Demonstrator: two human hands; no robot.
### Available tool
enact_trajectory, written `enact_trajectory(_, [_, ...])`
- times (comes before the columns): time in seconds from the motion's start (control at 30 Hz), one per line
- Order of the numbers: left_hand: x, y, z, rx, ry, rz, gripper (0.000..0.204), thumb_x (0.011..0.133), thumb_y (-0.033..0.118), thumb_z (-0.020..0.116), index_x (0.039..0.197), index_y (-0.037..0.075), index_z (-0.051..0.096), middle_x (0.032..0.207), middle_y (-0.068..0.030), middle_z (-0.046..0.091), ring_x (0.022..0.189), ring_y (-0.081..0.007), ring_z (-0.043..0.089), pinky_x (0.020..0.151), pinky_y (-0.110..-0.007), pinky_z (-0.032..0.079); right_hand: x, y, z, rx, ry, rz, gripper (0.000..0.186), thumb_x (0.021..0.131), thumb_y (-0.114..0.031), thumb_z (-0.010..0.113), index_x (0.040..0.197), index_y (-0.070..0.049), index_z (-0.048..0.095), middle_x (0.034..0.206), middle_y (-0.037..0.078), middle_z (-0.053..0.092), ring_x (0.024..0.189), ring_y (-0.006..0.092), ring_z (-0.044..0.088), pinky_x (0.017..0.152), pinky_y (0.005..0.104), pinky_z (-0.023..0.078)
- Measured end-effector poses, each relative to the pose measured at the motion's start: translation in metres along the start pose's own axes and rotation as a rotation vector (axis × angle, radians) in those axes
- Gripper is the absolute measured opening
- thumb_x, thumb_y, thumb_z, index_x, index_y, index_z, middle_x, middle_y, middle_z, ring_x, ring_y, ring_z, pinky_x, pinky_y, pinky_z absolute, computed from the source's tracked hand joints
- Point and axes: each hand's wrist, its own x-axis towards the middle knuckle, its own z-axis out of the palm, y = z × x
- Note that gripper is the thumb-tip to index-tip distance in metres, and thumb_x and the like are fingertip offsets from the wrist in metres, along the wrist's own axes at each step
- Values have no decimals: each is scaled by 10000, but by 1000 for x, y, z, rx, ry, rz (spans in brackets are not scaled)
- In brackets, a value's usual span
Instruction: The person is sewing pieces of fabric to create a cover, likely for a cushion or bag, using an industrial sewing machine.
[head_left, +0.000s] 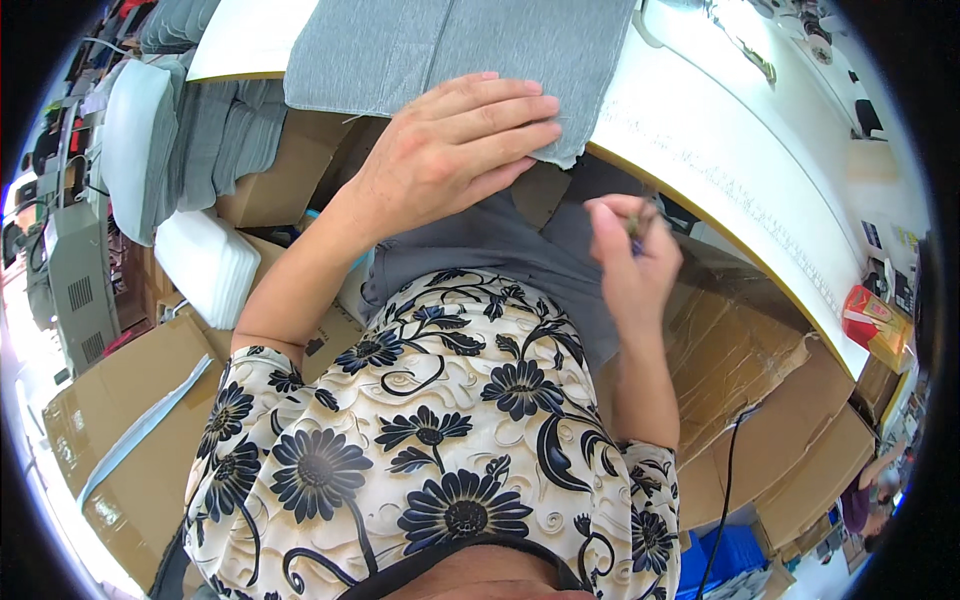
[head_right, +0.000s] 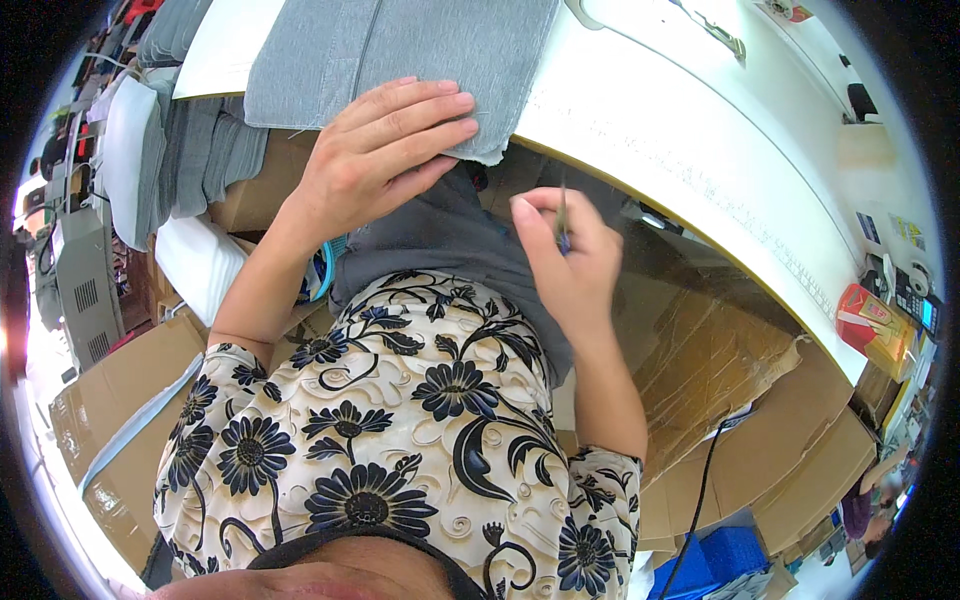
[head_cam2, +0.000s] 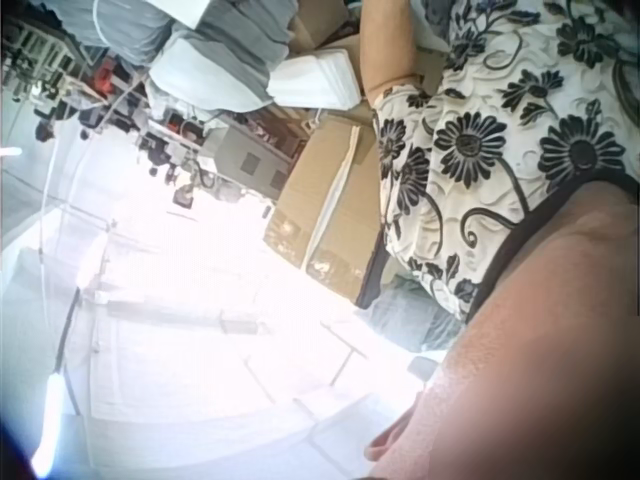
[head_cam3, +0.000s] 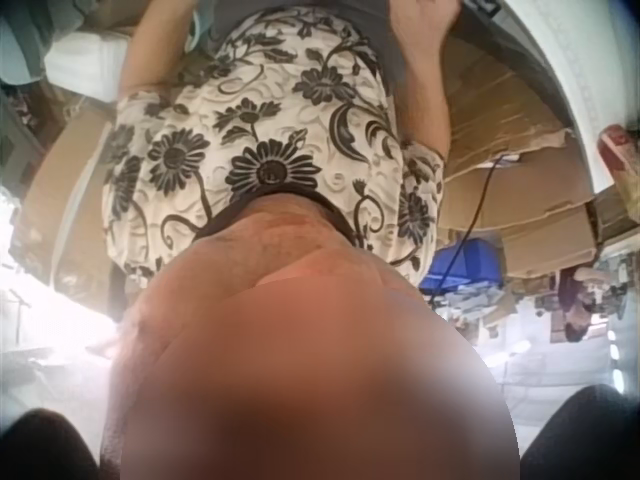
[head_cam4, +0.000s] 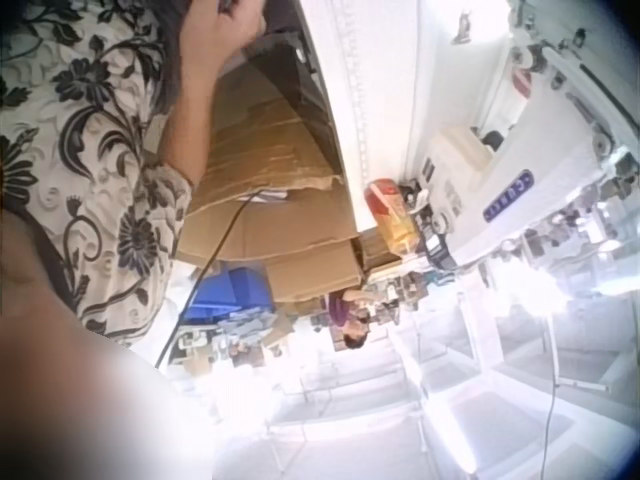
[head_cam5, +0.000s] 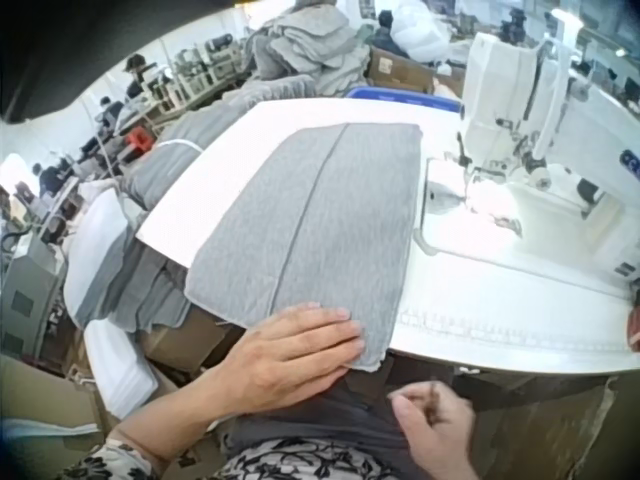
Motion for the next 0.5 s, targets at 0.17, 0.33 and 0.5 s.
enact_trajectory(0.17, [0,-1,-7,142,-55,-19,460,750,36,744,1199,120,698,1274,-40,660,1247,-251,589,1073,-446,453,55,-52,-66,-800,352,-296,245,885,-196,752,1099,-83,713,668,31,596,620,78,543,601,235,456])
enact_trajectory(0.33, [3,-16,-28,169,-31,27,406,760,-14,704,1152,95,716,1148,-71,707,1144,-256,650,1007,-424,504,111,-30,-146,-1208,429,-372,368,924,-341,665,1136,-40,675,1022,141,692,919,351,652,816,422,505])
enact_trajectory(0.5, [37,-85,-136,619,361,0,334,807,-105,607,1048,90,732,994,-27,741,687,-125,632,554,-238,461,120,-2,-182,-1287,415,-411,342,917,-313,672,1112,-33,699,1094,175,676,1014,353,632,899,424,491])
